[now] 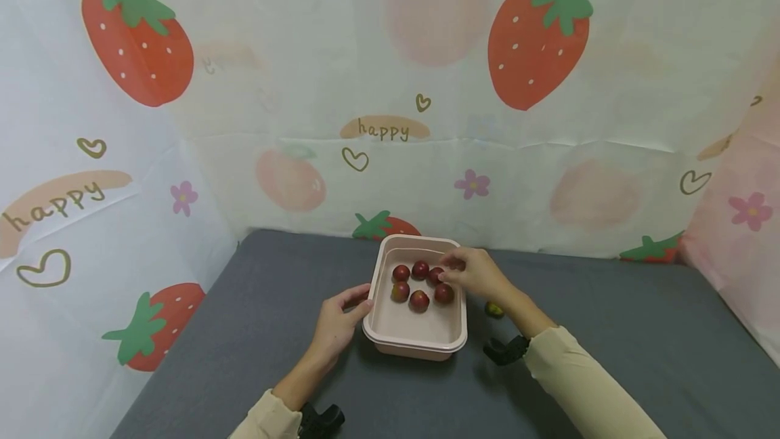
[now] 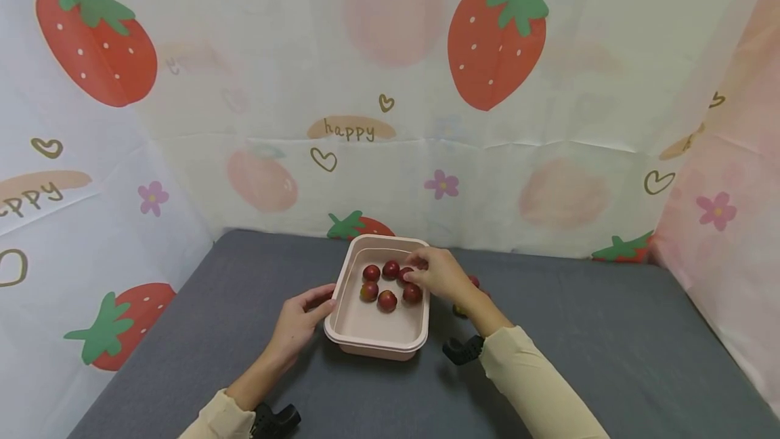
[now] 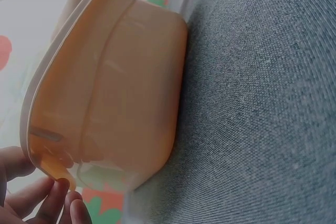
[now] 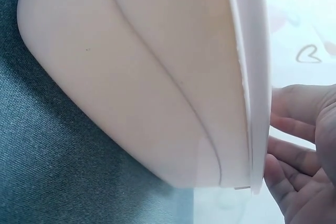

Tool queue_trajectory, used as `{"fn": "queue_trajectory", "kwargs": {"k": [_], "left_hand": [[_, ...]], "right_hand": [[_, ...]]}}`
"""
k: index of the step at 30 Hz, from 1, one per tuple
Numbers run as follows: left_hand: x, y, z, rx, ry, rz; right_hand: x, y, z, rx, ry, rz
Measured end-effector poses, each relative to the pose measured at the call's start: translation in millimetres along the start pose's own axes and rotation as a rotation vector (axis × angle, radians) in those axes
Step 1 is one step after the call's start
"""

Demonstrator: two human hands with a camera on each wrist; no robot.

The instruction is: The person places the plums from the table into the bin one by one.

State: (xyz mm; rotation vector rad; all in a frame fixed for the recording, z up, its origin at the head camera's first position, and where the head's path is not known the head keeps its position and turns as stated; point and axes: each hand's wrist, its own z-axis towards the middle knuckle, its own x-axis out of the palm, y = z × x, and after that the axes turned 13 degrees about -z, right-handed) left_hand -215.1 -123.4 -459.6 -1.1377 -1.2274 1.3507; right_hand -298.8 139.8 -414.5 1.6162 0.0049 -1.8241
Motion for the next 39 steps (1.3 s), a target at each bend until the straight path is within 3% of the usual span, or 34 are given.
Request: {"fn": "queue_trajectory", "kwargs": {"k": [11, 22, 39], "left_hand": [[1.0, 0.2, 1.0, -0.006, -0.005, -0.023], [1.1, -1.2, -0.5, 0.000, -0.009, -0.018], [1.7, -2.8, -3.1, 0.009, 0.002, -0.027]], "right_hand": [[-21.1, -6.0, -13.6, 0.022, -0.073, 0.067], [-46.6, -35.4, -46.1, 0.144, -0.111, 0.066], [-25.7, -85.9, -80.1, 0.267, -0.085, 0.010]]}}
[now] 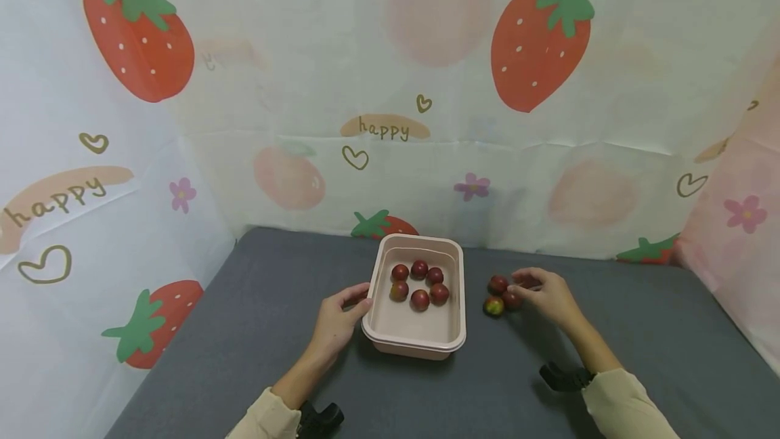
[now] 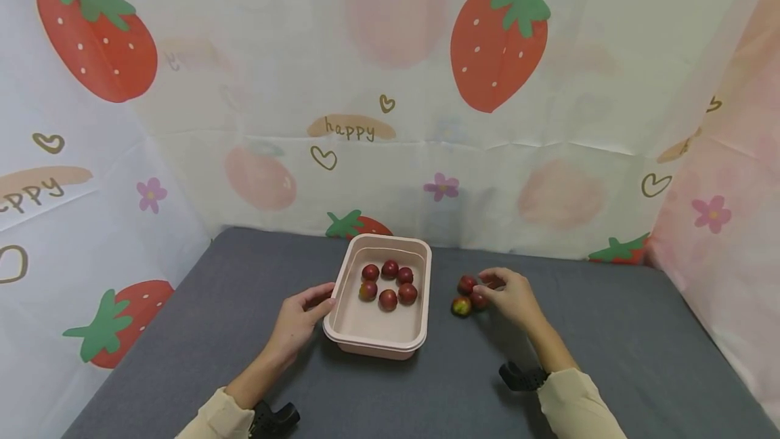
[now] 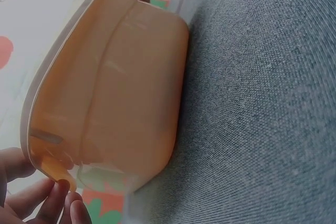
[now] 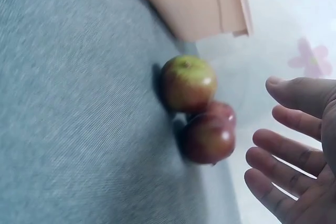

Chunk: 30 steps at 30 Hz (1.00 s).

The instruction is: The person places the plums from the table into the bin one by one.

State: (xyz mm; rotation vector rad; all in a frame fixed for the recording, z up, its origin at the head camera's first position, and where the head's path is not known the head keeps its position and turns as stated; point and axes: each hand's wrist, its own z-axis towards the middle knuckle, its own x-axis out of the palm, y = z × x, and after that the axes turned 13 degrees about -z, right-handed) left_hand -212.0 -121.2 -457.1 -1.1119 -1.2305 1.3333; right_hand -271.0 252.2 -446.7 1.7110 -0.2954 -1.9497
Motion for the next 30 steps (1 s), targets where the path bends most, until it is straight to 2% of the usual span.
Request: {"fn": "queue_trajectory", "kwargs": {"k": [8, 21, 30], "left_hand": [[-0.3, 0.2, -0.4, 0.008, 0.000, -0.001], [0.0, 0.7, -0.8, 0.003, -0.003, 0.003], [0.3, 1.1, -0.3, -0.007, -0.001, -0.003]], "right_hand": [[8.5, -10.9, -2.3, 0.048, 0.057, -0.014], [19.6, -16.2, -0.4, 0.101, 0.066, -0.026], [22.7, -16.0, -0.3, 0.083, 0.057, -0.014]]}}
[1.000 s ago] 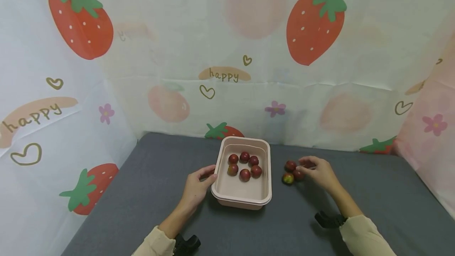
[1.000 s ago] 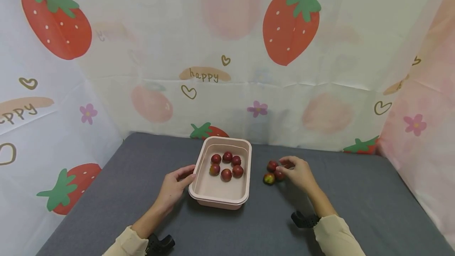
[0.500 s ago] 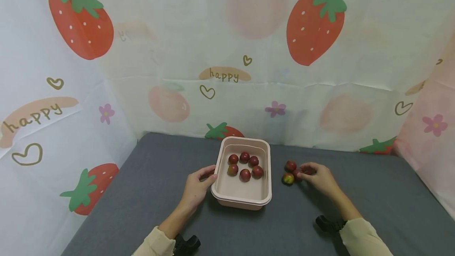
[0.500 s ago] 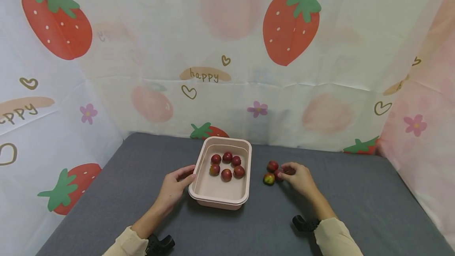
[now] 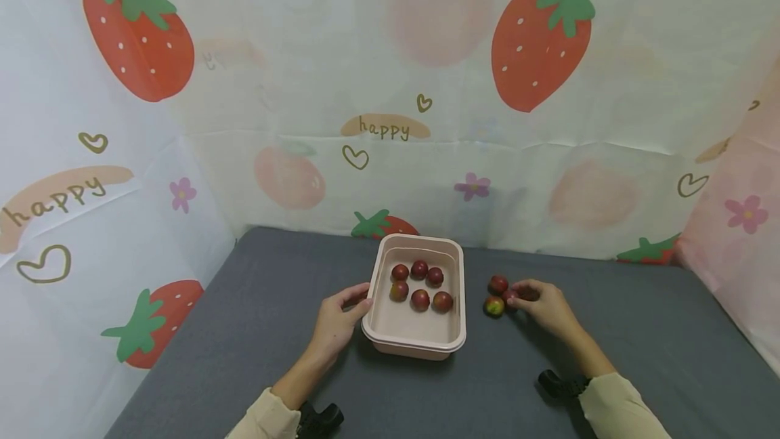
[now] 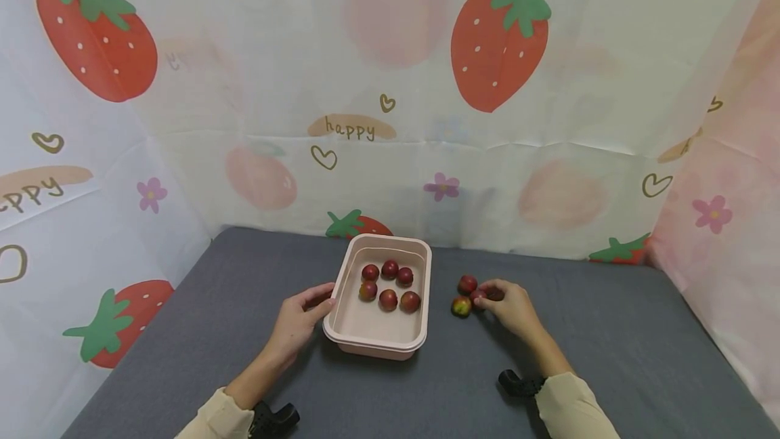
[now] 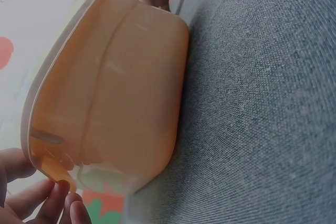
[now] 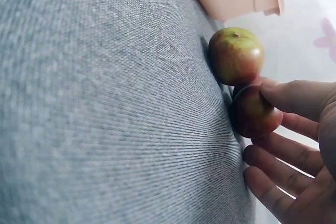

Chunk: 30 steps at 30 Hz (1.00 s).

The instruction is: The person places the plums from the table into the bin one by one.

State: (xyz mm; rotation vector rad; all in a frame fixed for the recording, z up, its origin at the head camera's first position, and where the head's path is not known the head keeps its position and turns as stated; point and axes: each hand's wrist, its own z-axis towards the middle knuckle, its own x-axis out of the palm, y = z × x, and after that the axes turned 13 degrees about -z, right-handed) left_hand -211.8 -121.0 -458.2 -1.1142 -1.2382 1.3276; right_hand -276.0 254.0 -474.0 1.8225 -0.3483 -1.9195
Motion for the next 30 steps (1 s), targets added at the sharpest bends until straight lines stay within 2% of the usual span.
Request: {"fn": "queue_trajectory", "kwargs": {"k": [22, 30], "left_hand": [[-1.5, 4.4, 3.8, -0.002, -0.011, 0.021], [-1.1, 4.5, 4.0, -0.001, -0.006, 0.015]], "right_hand": [[6.5, -3.2, 0.9, 0.008, -0.034, 0.033], [2.8, -5.8, -1.7, 0.009, -0.057, 0.069]]}}
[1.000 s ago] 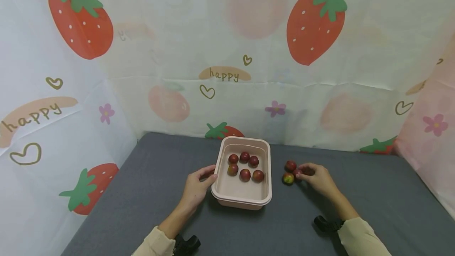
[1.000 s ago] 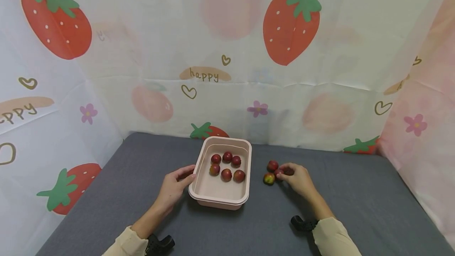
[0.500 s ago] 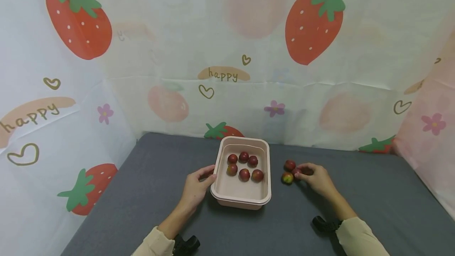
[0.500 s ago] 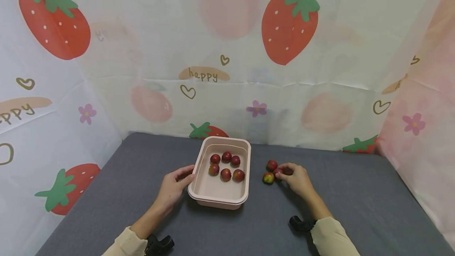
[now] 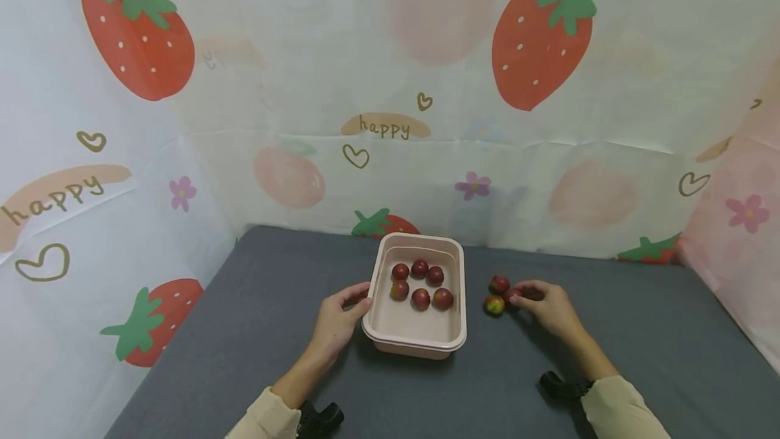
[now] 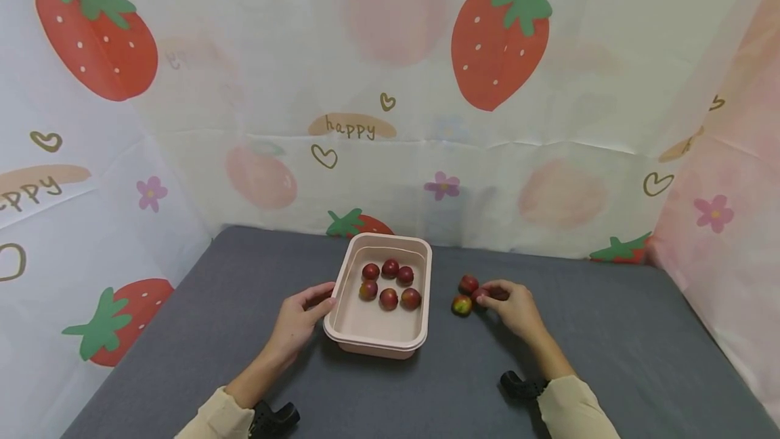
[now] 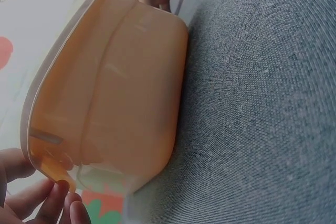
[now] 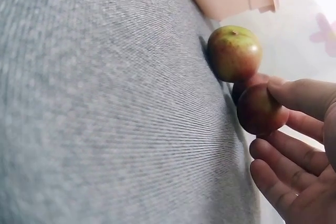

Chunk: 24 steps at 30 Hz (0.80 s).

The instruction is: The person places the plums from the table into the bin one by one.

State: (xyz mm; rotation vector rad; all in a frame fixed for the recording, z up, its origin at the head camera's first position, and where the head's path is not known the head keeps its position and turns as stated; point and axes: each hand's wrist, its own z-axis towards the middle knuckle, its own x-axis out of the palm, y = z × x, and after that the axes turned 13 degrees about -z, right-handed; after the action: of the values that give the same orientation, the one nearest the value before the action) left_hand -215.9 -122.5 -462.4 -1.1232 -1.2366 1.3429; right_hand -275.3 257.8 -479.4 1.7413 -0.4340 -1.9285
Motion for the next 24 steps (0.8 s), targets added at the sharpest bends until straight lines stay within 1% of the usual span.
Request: {"fn": "queue_trajectory", "kwargs": {"k": [8, 21, 24], "left_hand": [[0.4, 0.3, 0.0, -0.005, -0.006, 0.005], [0.5, -0.9, -2.6, -0.002, -0.004, -0.005], [0.4, -1.7, -3.0, -0.005, -0.003, -0.014]], "right_hand": [[-7.9, 3.3, -3.2, 0.010, -0.006, 0.009], [-23.3, 13.7, -7.9, -0.003, -0.007, 0.057], [-27.0, 16.8, -8.8, -0.018, -0.009, 0.053]]}}
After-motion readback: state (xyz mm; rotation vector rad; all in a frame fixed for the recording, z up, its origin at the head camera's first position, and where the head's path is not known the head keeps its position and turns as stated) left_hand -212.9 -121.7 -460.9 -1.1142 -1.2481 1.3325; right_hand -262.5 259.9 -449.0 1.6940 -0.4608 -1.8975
